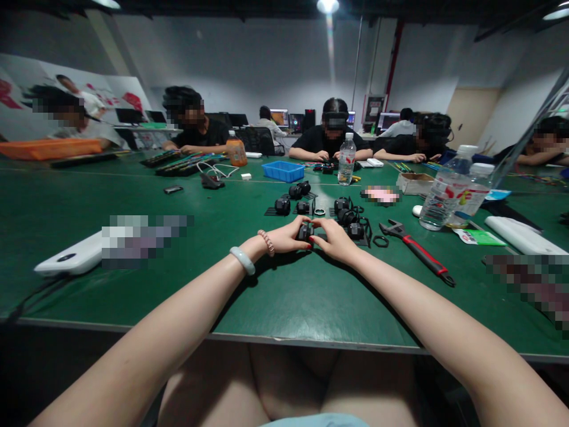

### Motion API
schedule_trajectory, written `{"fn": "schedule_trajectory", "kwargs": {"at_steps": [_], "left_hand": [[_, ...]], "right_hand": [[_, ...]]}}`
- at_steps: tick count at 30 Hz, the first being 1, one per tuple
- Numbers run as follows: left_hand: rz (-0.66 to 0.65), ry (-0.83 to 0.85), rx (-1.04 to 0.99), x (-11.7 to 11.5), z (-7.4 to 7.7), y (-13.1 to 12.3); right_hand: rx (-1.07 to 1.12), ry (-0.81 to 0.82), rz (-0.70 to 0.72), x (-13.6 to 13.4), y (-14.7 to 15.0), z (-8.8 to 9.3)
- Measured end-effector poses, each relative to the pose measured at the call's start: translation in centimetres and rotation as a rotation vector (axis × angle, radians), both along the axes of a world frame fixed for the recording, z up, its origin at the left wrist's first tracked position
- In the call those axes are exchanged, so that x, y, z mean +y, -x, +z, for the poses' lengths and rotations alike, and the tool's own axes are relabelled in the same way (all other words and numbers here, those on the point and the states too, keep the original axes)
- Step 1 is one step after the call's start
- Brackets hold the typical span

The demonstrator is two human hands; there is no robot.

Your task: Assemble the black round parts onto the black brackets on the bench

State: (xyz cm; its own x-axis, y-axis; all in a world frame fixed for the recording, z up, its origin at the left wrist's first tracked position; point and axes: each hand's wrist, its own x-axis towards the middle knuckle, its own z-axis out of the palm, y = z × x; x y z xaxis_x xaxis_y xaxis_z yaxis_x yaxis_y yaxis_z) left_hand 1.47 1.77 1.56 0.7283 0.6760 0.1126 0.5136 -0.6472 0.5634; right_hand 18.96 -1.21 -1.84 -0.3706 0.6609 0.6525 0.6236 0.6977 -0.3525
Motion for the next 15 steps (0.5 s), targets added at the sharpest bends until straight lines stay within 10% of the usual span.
{"fn": "schedule_trajectory", "kwargs": {"at_steps": [15], "left_hand": [[-0.013,-0.004,0.021,-0.04,0.22,0.01]], "right_hand": [[0.012,0.059,-0.014,0.14,0.07,0.09]]}}
